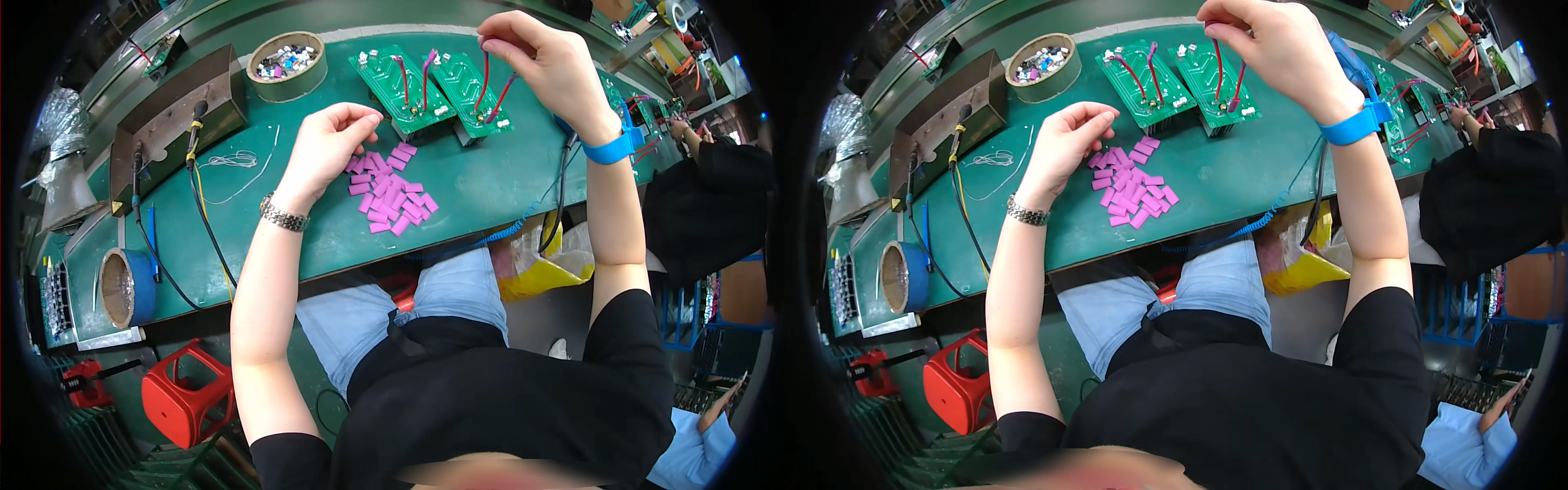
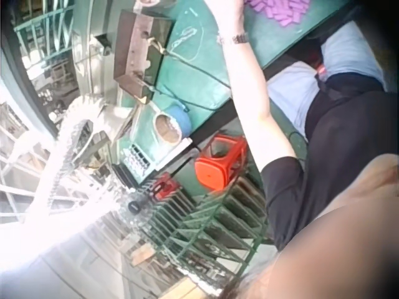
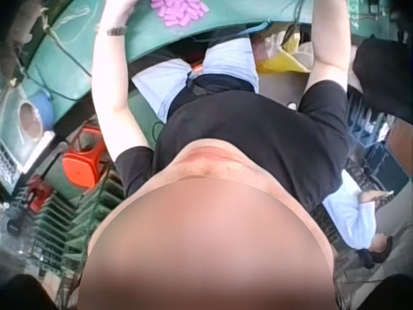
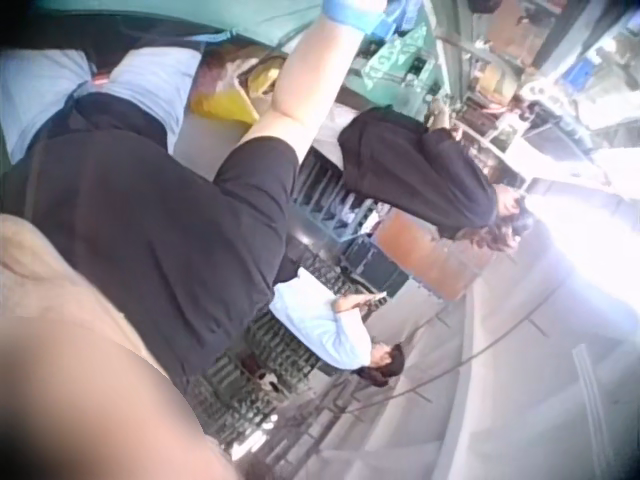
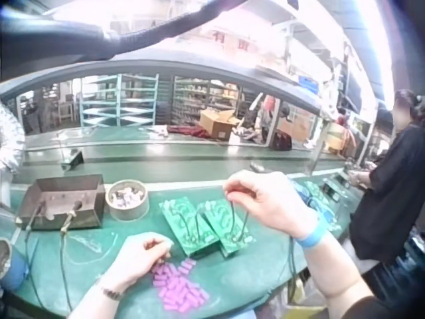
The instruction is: Assemble electronic components onto circuit boards and apply heat shrink tubing.
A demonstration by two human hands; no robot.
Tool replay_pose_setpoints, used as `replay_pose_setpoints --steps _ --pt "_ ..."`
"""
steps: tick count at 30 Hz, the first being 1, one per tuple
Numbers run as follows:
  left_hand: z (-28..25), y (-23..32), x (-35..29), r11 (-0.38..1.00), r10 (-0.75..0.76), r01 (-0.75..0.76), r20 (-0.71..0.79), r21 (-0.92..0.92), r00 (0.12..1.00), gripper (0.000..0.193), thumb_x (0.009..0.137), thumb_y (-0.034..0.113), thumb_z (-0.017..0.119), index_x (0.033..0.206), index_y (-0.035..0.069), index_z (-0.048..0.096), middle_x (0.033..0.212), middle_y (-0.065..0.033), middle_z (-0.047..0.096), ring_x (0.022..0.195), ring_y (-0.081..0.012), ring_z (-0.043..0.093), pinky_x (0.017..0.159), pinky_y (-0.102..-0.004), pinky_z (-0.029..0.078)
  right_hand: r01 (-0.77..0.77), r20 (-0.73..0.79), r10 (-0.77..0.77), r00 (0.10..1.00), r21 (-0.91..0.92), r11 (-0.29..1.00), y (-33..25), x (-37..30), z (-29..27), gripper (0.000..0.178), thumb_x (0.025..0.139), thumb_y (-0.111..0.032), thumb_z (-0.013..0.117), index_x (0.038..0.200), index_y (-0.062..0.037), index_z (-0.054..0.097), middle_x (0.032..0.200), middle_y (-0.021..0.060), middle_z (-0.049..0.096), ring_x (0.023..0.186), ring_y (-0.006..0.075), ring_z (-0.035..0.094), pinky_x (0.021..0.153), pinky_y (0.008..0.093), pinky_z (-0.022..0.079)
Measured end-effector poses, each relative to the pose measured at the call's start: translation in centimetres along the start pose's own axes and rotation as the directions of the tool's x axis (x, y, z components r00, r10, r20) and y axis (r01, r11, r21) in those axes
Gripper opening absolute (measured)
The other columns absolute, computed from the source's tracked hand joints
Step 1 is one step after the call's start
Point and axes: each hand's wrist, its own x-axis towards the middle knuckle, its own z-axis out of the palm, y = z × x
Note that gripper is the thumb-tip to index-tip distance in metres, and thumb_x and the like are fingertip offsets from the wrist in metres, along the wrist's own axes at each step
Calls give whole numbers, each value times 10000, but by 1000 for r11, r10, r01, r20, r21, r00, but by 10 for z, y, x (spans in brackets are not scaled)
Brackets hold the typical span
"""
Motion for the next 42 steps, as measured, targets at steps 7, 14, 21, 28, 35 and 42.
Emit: replay_pose_setpoints --steps 7,14,21,28,35,42 --pt "-1 3 1 1000 7 -7 5 22 1000 207 891 178 625 1014 17 669 777 -3 642 649 -41 510 588 -194 428 -29 -43 14 999 -369 929 -14 1 -1 191 791 -189 690 902 -34 675 771 104 673 700 235 664 664 306 510" --pt "1 5 1 999 15 -16 22 29 1000 219 891 190 626 1022 20 669 789 -3 640 649 -38 505 583 -192 424 -263 116 263 958 -19 965 -6 4 -10 172 783 -180 668 892 -48 683 799 131 676 721 249 667 665 309 509" --pt "0 1 0 999 17 -17 13 47 1000 189 908 192 619 1016 45 670 775 25 622 624 -8 485 551 -156 387 28 78 4 997 -406 914 -11 0 -1 186 816 -239 640 890 -76 690 795 114 662 768 287 631 703 362 487" --pt "4 3 1 998 17 -19 31 55 999 197 901 179 619 1013 25 667 782 -2 640 657 -30 533 579 -180 424 207 141 -154 978 -553 807 16 -12 5 155 862 -132 650 989 -43 657 955 109 682 796 166 654 735 254 504" --pt "16 9 -17 908 355 -356 46 223 934 176 916 109 587 1053 31 665 871 -23 692 719 -38 585 626 -195 467 -108 -334 16 942 -259 960 -23 -25 8 166 820 -135 630 933 -16 648 827 98 667 828 237 651 746 335 513" --pt "98 34 17 734 461 -434 85 523 883 459 935 148 538 1349 -2 410 1181 -120 630 606 -127 642 593 -283 543 -249 -417 424 804 412 877 28 -91 51 169 863 -45 615 1027 -35 654 873 38 672 720 87 618 668 231 500"
